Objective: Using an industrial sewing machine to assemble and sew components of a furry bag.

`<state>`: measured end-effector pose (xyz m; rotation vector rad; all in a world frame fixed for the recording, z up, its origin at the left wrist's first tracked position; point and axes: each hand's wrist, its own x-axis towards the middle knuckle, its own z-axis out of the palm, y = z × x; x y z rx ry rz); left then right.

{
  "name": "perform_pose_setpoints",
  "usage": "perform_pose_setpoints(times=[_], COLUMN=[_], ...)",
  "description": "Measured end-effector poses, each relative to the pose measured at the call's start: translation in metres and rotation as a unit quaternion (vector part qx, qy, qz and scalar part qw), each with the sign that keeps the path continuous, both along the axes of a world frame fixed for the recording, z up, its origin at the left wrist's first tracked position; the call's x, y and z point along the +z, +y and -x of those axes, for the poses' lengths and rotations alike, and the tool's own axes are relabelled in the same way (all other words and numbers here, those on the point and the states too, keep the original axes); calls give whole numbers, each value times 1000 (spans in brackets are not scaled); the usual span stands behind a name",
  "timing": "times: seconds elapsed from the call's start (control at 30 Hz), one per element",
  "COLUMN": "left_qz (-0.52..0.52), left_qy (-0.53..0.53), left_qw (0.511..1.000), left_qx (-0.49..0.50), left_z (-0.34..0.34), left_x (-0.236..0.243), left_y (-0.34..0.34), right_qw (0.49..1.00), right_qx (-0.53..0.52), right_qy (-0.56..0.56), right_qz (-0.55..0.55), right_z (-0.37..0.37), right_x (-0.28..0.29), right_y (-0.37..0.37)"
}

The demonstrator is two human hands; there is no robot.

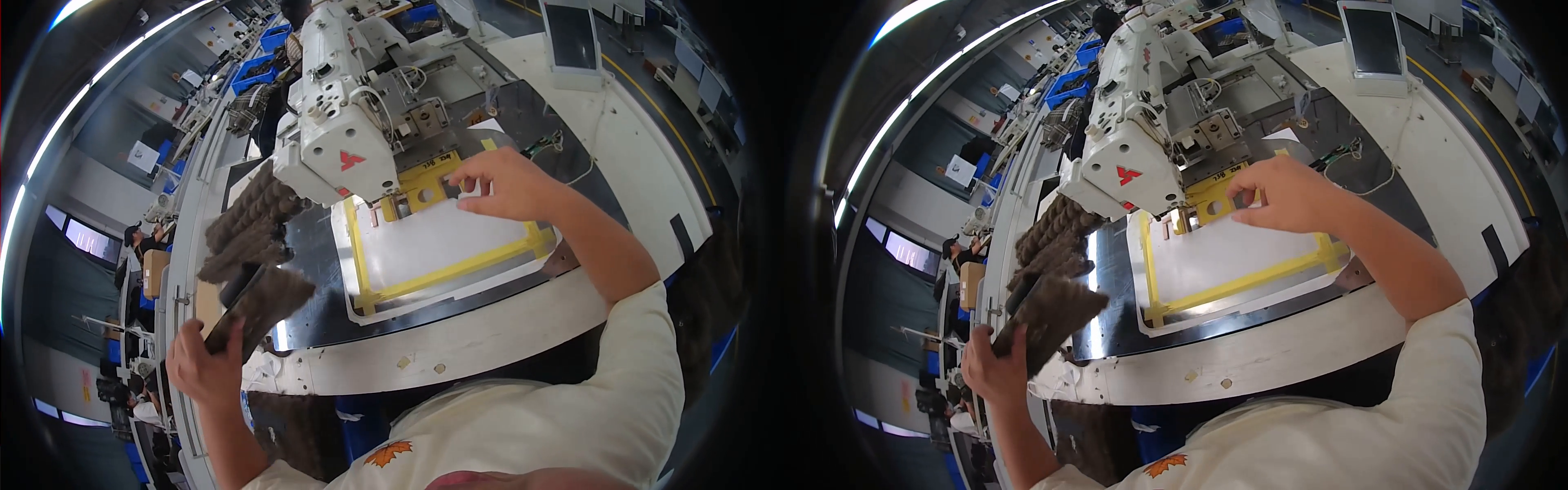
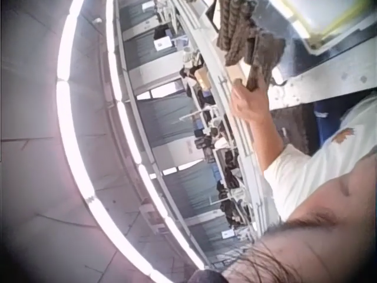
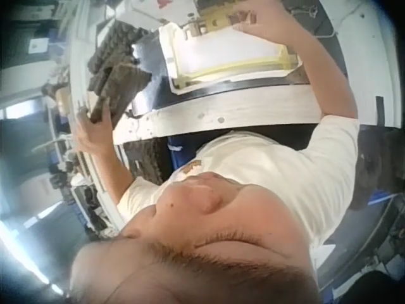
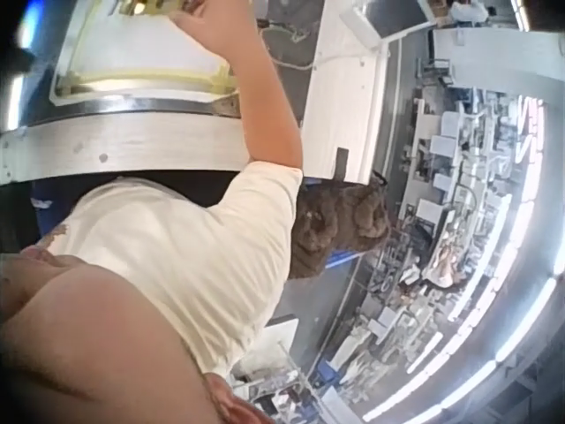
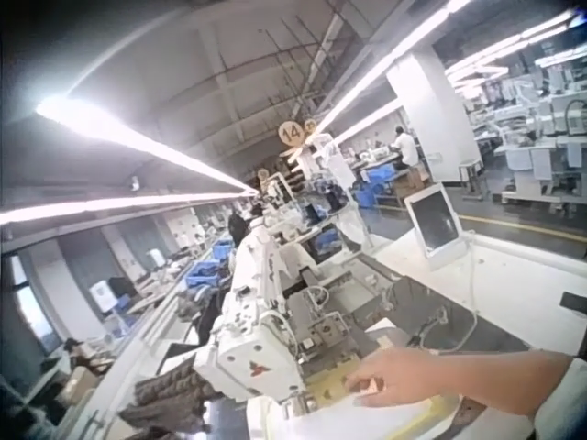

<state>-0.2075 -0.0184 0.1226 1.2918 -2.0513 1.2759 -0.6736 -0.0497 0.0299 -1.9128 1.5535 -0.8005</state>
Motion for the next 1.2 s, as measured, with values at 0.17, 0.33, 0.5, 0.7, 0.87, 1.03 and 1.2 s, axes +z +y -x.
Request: perform_pose_setpoints(times=[0.17, 0.33, 0.5, 0.7, 0.87, 1.03, 1.2], left_qz=[-30, -50, -91, -176, -313, -556, -568], left_qy=[-5, -21, 31, 124, 300, 493, 451], left_qw=[976, 947, 920, 877, 789, 500, 558], left_qx=[-215, -316, -379, -430, -435, -445, -403], left_z=[100, 165, 194, 181, 143, 109, 112], left_x=[22, 19, 8, -12, -21, -36, -40], left_y=[-19, -30, -39, -40, -45, -51, -44], right_qw=[978, 981, 975, 948, 938, 941, 953], right_qx=[63, 67, 69, 72, 37, -1, -10], right_qy=[-82, -160, -212, -246, -242, -218, -235], right_qz=[181, 84, 16, 191, 245, 260, 191], right_z=[-24, -17, -6, -16, -23, -14, -13], right_x=[21, 43, 32, 21, 28, 34, 44], right_y=[40, 61, 59, 54, 63, 67, 82])
